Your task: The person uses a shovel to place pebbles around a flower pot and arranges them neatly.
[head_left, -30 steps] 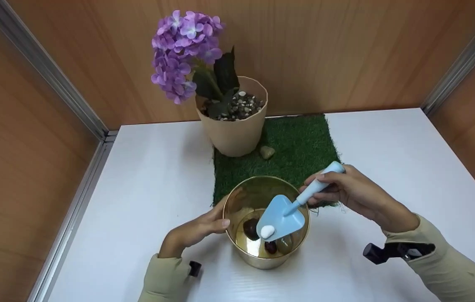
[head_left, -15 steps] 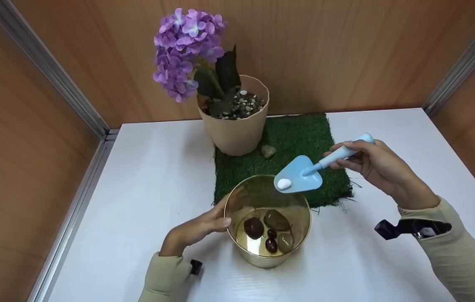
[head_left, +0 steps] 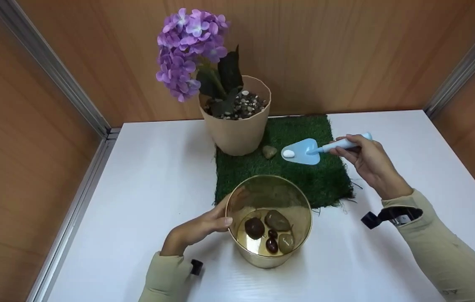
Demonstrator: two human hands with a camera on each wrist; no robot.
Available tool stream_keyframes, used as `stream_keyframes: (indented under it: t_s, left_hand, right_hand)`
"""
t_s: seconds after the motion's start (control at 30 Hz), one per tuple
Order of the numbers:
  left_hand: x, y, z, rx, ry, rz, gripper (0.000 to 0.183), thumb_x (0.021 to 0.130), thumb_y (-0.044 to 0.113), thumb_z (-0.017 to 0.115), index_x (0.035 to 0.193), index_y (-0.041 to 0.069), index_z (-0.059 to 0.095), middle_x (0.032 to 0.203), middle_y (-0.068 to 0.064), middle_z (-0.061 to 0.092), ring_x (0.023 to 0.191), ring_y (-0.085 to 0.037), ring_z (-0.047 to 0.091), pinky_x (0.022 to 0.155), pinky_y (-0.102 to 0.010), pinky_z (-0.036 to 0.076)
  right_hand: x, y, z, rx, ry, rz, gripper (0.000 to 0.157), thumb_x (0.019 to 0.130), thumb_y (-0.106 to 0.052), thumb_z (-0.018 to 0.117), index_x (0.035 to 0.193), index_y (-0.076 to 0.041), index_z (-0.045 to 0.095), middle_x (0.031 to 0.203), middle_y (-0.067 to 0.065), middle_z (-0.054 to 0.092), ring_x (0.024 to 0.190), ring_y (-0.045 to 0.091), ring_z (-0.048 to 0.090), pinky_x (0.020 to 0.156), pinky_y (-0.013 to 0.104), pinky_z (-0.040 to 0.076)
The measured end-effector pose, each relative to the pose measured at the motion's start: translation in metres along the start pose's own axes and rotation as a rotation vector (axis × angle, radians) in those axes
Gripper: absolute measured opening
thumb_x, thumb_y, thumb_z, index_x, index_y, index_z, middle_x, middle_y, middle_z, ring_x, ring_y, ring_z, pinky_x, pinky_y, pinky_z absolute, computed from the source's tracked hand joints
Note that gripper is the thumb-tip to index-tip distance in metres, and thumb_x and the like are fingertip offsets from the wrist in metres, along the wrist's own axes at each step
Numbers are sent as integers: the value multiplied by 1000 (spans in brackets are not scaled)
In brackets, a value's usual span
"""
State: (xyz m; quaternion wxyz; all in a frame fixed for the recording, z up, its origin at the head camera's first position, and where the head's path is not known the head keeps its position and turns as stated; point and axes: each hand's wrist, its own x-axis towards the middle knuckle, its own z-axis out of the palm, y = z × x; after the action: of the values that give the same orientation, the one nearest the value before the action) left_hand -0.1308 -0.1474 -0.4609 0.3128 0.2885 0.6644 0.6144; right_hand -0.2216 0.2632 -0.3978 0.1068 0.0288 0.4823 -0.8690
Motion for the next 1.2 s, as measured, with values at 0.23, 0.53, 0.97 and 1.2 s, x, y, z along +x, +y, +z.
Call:
stream_keyframes:
  t_s: [0.23, 0.53, 0.97, 1.2]
  left_hand:
    - [-1, -1, 0, 11, 3, -20, 71, 94, 44, 44, 148, 36, 0, 154, 1, 6, 137, -28, 18, 97, -47, 35]
    - [0, -1, 0, -1, -5, -23, 72, 93, 46, 44, 148, 36, -2, 154, 0, 3, 137, -30, 17, 98, -45, 35]
    - [1, 1, 2, -2, 24, -25, 68, 94, 42, 43, 148, 38, 1, 154, 4, 5, 137, -26, 17, 97, -49, 34]
    - [1, 1, 1, -5, 21, -28, 68, 94, 41, 43, 148, 38, 2, 154, 3, 7, 137, -28, 18, 97, -48, 35]
  right_hand:
    - [28, 36, -1, 52, 163, -10, 32, 94, -16, 54, 116, 8, 51, 112, 21, 55, 108, 32, 57, 93, 28, 40]
    - [60, 65, 13, 113, 275, -25, 36, 96, -14, 49, 123, 9, 42, 120, 21, 45, 116, 32, 51, 93, 27, 40]
    - [84, 102, 13, 106, 290, -125, 38, 95, -12, 52, 126, 9, 45, 138, 26, 35, 119, 31, 49, 94, 29, 41]
    - [82, 108, 15, -205, 177, -272, 39, 92, -13, 58, 125, 8, 52, 125, 23, 51, 111, 31, 55, 93, 33, 42]
